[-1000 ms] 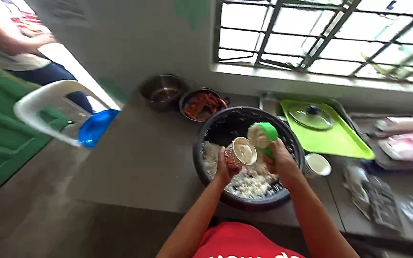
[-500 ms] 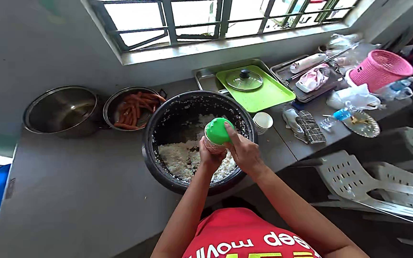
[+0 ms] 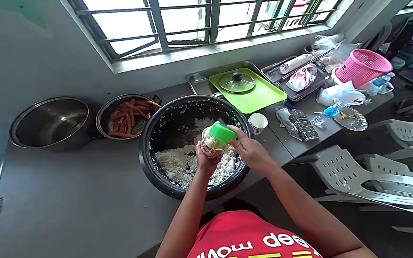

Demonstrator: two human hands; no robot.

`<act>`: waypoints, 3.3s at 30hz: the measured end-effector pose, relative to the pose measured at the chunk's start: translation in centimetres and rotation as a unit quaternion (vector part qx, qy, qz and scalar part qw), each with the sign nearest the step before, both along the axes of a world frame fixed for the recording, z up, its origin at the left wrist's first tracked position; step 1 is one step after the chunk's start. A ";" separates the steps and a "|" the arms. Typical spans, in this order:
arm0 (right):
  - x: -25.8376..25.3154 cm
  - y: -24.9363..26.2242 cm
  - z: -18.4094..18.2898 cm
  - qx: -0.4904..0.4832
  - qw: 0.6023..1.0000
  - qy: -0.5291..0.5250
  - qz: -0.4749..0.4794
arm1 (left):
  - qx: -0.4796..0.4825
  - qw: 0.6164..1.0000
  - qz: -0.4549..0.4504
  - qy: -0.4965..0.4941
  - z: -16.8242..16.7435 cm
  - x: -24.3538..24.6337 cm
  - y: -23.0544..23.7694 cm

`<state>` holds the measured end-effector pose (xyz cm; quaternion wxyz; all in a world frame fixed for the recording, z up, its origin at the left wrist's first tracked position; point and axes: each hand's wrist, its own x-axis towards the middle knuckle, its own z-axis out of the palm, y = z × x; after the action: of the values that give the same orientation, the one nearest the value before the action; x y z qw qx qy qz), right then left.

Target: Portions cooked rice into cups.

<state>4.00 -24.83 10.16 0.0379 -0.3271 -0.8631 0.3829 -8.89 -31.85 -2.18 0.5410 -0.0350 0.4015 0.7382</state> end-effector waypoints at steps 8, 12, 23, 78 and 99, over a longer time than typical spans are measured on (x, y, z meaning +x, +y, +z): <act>0.0 0.5 1.2 0.006 0.999 0.049 -0.020 | 0.012 1.000 0.010 0.025 -0.6 -0.8 -0.8; -1.5 -0.3 0.2 0.012 0.999 -0.030 0.029 | 0.036 0.999 -0.010 0.039 -0.5 -0.8 -1.1; -1.2 -0.6 1.5 0.012 0.999 0.011 0.042 | 0.052 0.999 -0.008 0.003 -2.2 -2.0 -2.3; -25.4 -28.6 -8.2 0.109 0.713 -0.152 0.676 | -0.030 0.946 0.302 -0.114 -7.5 -6.8 -34.7; -27.4 -24.0 -8.0 0.023 0.862 -0.043 0.504 | -0.402 0.790 0.417 0.200 -5.0 -3.2 -35.6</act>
<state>-23.41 -48.87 2.19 -0.1899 0.1370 -0.9197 0.3152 -12.11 -67.41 -7.16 0.0253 -0.2654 0.7075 0.6545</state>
